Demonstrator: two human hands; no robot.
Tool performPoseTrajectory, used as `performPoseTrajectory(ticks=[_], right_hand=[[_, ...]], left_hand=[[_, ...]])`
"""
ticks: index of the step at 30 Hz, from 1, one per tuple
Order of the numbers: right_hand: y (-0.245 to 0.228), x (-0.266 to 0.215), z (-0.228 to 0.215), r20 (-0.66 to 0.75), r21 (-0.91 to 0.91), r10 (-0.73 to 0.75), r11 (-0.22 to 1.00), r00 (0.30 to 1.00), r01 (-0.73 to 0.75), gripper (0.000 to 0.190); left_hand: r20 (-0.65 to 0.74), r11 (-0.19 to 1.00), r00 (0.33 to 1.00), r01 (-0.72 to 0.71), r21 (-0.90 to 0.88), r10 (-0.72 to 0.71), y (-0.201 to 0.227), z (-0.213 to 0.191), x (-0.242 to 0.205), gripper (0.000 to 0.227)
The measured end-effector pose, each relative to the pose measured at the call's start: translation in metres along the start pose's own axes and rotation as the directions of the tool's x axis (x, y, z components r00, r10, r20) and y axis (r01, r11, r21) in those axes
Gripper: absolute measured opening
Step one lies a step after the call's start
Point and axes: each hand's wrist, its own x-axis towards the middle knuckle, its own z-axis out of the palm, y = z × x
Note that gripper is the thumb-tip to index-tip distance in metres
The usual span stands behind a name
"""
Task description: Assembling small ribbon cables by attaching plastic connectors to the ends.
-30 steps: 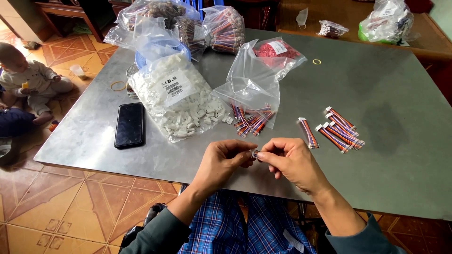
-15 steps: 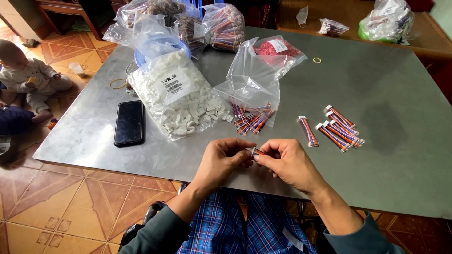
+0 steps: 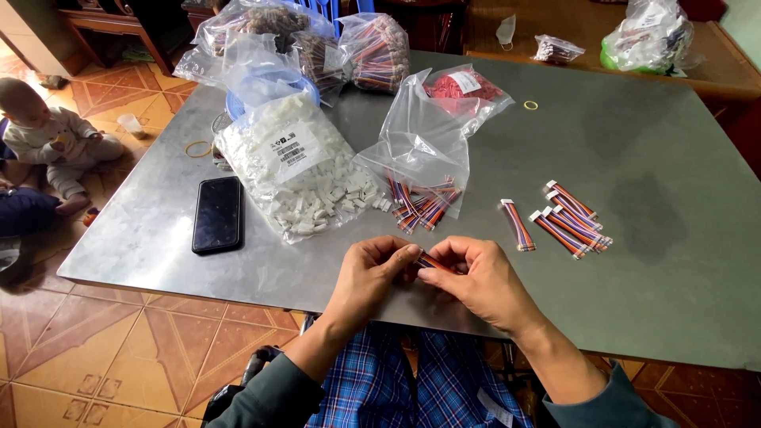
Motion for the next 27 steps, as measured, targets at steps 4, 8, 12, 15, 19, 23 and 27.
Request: performPoseTrajectory(ticks=[4, 8, 12, 15, 19, 23, 27], right_hand=[[-0.005, -0.003, 0.001, -0.01, 0.051, 0.011, 0.999, 1.0, -0.011, 0.015], [0.015, 0.003, 0.006, -0.029, 0.018, -0.041, 0.999, 0.999, 0.042, 0.016], [0.032, 0.006, 0.013, -0.096, -0.02, -0.13, 0.992, 0.987, 0.128, 0.019], [0.033, 0.002, 0.018, -0.137, -0.042, -0.137, 0.99, 0.981, 0.132, 0.021], [0.033, 0.002, 0.016, -0.134, -0.025, -0.154, 0.988, 0.979, 0.152, 0.021], [0.014, -0.001, 0.015, -0.094, 0.209, -0.074, 0.974, 0.993, 0.092, 0.022], [0.012, -0.001, 0.016, -0.048, 0.176, -0.082, 0.98, 0.995, 0.089, 0.015]], left_hand=[[-0.01, 0.999, 1.0, -0.016, 0.039, 0.017, 0.018, 0.003, -0.009, 0.028], [-0.022, 0.999, 1.0, -0.018, 0.031, 0.019, 0.022, 0.012, -0.015, 0.029], [-0.062, 0.996, 0.995, -0.072, 0.056, 0.075, 0.023, 0.019, -0.02, 0.029], [-0.052, 0.993, 0.996, -0.074, 0.091, 0.079, 0.019, 0.019, -0.021, 0.029], [-0.051, 0.997, 0.997, -0.057, 0.053, 0.06, 0.016, 0.018, -0.019, 0.03], [-0.047, 0.986, 0.999, -0.011, -0.168, 0.003, 0.008, 0.011, -0.01, 0.033], [-0.058, 0.99, 0.997, -0.051, -0.133, 0.044, -0.003, 0.009, -0.005, 0.035]])
